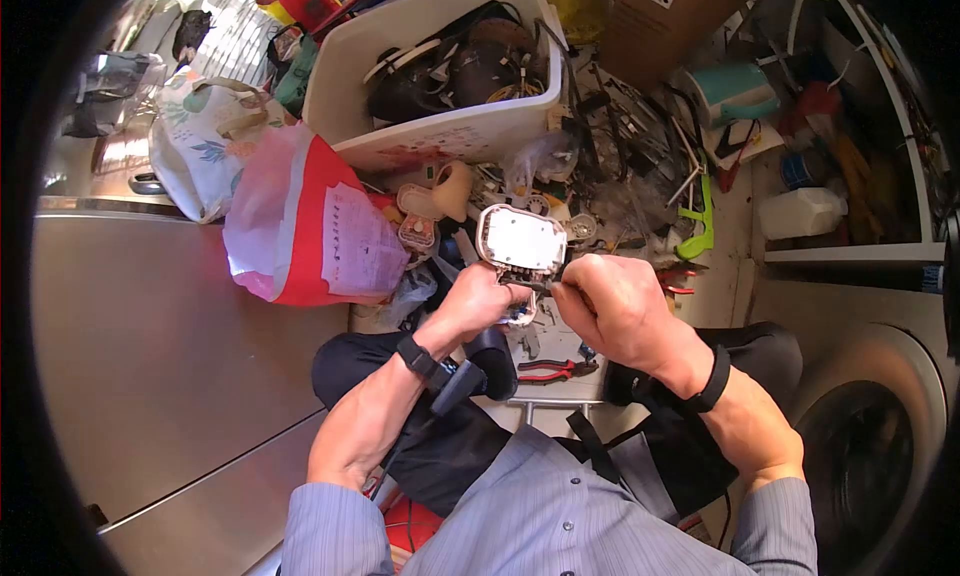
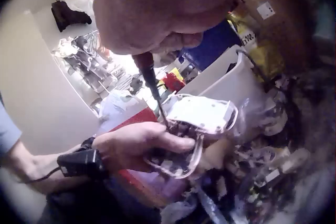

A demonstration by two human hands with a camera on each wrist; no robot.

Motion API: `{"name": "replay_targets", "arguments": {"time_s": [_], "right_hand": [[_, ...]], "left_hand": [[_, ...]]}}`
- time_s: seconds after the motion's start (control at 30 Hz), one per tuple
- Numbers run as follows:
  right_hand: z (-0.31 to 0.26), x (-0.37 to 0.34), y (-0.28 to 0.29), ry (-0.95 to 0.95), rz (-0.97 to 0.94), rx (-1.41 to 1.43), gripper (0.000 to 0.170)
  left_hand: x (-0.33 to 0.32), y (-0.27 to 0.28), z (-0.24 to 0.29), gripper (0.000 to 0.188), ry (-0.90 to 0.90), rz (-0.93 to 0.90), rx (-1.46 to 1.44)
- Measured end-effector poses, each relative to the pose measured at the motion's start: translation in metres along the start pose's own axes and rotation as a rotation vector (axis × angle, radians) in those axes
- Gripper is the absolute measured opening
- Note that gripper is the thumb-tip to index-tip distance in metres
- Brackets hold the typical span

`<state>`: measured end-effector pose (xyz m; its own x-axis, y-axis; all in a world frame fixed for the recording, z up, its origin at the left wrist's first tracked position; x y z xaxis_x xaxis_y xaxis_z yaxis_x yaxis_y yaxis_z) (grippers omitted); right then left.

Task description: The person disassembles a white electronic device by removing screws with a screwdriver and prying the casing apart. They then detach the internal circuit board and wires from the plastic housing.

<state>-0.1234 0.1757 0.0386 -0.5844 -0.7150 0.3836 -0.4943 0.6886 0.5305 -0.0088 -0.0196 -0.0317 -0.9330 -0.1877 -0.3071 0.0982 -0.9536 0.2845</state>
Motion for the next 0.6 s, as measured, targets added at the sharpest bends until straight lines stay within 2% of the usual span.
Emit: {"name": "replay_targets", "arguments": {"time_s": [0.03,0.1,0.17,0.23,0.27,0.3,0.4,0.43,0.47,0.5,0.57,0.6], "right_hand": [[0.002,0.001,0.001,0.006,0.000,0.003,0.026],[0.006,0.003,0.004,0.085,-0.057,0.026,0.025],[0.009,0.000,0.002,0.089,-0.059,0.042,0.024],[0.006,-0.005,-0.003,0.091,-0.063,0.059,0.024],[0.003,-0.008,-0.006,-0.118,-0.028,0.114,0.023],[0.002,-0.010,-0.007,-0.330,0.006,0.167,0.022],[0.005,0.000,-0.007,-0.386,0.026,0.136,0.023],[0.008,0.001,-0.007,-0.409,0.059,0.164,0.023],[0.008,0.001,-0.004,-0.376,0.016,0.128,0.023],[0.009,0.002,-0.001,-0.375,0.018,0.129,0.023],[0.008,0.006,0.001,-0.026,-0.064,0.023,0.024],[0.008,0.004,0.001,-0.006,-0.086,0.011,0.028]], "left_hand": [[0.001,0.008,0.001,0.031,-0.001,0.006,0.003],[0.002,0.020,0.002,0.030,0.207,-0.152,-0.259],[0.006,0.025,-0.005,0.034,0.153,-0.126,-0.263],[0.007,0.026,0.002,0.039,-0.016,-0.028,0.091],[0.008,0.022,-0.001,0.043,-0.116,0.007,0.259],[0.005,0.016,0.005,0.043,-0.053,0.042,0.388],[0.005,0.006,-0.009,0.046,0.008,0.089,0.449],[0.006,0.005,-0.015,0.044,-0.090,0.094,0.364],[0.007,0.006,-0.020,0.042,-0.190,0.099,0.283],[0.008,0.009,-0.022,0.042,-0.192,0.099,0.286],[0.008,0.014,-0.028,0.037,0.020,-0.064,-0.129],[0.008,0.013,-0.024,0.033,0.044,-0.054,-0.160]]}}
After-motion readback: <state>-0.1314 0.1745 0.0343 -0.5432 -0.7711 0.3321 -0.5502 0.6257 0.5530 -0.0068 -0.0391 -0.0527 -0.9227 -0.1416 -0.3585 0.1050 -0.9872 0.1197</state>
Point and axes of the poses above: each hand's wrist, its own x-axis towards the middle knuckle, its own y-axis out of the back of the hand, z = x × y, the point moved 1 cm from there along x, towards the middle knuckle, and after that the axes turned 13 degrees about -y, right-handed, at the moved point
